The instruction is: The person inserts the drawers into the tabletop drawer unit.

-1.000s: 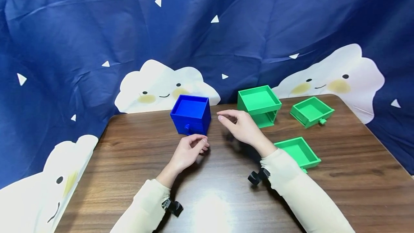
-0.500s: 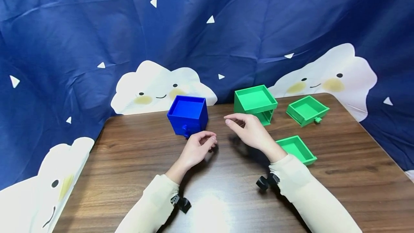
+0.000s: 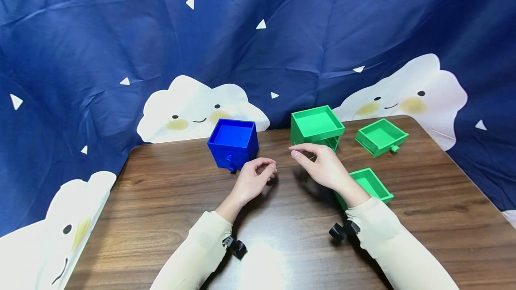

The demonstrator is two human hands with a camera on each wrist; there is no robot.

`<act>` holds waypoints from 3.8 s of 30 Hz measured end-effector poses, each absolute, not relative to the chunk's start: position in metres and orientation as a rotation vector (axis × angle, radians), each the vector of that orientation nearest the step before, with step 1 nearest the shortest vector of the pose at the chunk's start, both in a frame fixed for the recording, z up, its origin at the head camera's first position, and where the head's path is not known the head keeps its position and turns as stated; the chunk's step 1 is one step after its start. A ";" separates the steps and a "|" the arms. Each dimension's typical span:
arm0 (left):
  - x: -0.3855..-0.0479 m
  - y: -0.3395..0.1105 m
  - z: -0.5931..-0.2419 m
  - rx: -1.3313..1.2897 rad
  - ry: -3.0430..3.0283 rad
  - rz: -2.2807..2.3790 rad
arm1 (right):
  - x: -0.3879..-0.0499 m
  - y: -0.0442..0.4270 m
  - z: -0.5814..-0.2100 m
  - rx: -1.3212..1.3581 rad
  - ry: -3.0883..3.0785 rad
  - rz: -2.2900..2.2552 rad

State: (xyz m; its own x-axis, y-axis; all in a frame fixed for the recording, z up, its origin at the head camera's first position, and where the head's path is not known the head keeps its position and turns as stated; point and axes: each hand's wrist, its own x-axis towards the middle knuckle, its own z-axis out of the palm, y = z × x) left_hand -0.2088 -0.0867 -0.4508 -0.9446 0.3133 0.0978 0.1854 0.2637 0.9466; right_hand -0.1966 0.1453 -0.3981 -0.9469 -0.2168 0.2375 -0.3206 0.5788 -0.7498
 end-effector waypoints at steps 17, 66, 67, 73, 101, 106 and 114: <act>-0.220 -0.069 -0.451 0.451 2.402 1.857 | -0.184 0.164 -0.398 0.419 -2.663 1.369; -0.260 -0.015 -0.440 0.357 2.465 1.990 | -0.129 0.222 -0.392 0.413 -2.612 1.416; -0.260 -0.015 -0.439 0.361 2.484 1.976 | -0.128 0.222 -0.392 0.411 -2.613 1.401; -0.261 -0.019 -0.436 0.419 2.537 1.925 | -0.117 0.226 -0.393 0.435 -2.593 1.384; -0.280 -0.004 -0.427 0.518 2.546 1.943 | -0.097 0.243 -0.408 0.476 -2.478 1.406; -0.287 -0.005 -0.429 0.578 2.571 1.894 | -0.091 0.250 -0.412 0.433 -2.499 1.404; -0.296 -0.005 -0.430 0.633 2.636 1.822 | -0.081 0.257 -0.422 0.397 -2.526 1.411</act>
